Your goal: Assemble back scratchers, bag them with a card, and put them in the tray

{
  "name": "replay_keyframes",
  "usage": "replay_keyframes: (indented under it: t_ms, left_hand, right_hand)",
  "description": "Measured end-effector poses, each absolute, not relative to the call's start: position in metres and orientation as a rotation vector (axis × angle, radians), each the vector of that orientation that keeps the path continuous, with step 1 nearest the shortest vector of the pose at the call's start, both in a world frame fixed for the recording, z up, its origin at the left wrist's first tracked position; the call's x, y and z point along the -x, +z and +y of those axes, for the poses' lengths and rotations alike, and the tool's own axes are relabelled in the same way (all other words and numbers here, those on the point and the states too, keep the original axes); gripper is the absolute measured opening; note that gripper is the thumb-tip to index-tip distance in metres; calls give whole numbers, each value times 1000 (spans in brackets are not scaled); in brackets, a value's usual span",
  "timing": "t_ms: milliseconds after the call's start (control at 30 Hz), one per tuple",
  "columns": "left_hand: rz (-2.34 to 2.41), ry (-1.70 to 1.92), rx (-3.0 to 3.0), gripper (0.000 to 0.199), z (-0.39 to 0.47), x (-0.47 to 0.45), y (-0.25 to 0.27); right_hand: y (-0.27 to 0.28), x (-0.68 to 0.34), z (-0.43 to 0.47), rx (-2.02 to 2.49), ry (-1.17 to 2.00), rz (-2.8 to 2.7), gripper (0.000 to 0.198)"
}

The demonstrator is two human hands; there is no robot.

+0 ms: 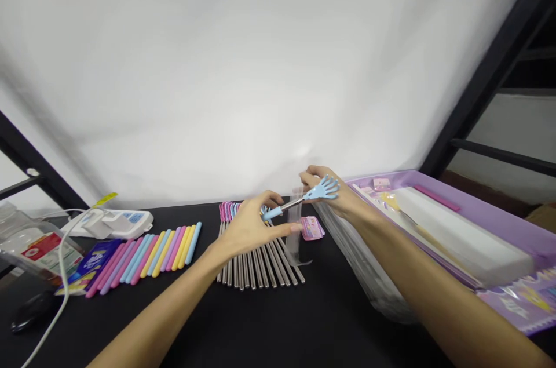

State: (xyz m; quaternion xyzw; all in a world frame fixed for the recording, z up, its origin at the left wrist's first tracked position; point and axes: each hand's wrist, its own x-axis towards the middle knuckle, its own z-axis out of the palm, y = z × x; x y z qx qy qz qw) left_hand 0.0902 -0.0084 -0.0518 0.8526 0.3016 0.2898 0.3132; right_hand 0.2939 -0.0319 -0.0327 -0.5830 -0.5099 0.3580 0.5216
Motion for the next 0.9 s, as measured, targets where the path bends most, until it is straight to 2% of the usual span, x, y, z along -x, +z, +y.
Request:
replay_keyframes:
  t_ms: [167,300,467,567,767,900]
  left_hand:
    - [810,699,-2119,46,-13,-92,-56]
    - [887,775,-2106,61,-17,-93,-59]
    - [918,836,-2116,28,-17,-100,-68]
    - [872,883,-2073,21,-10,-98,-68]
    - [783,1051,-1780,32,2,-92,-64]
    - [735,1019,-1609,36,1,-91,-61]
  right_hand:
    - [-41,-289,-26,1324,966,-968,15]
    - [-46,-287,-25,1268,946,-914,17]
    - [-49,-283,-26,1249,970,-825,12]
    - [-48,-283,-27,1200,1024,-842,11]
    - [-44,-286,-29,1084,1503,-587,36]
    - [-43,-283,-32,964,1705,-592,28]
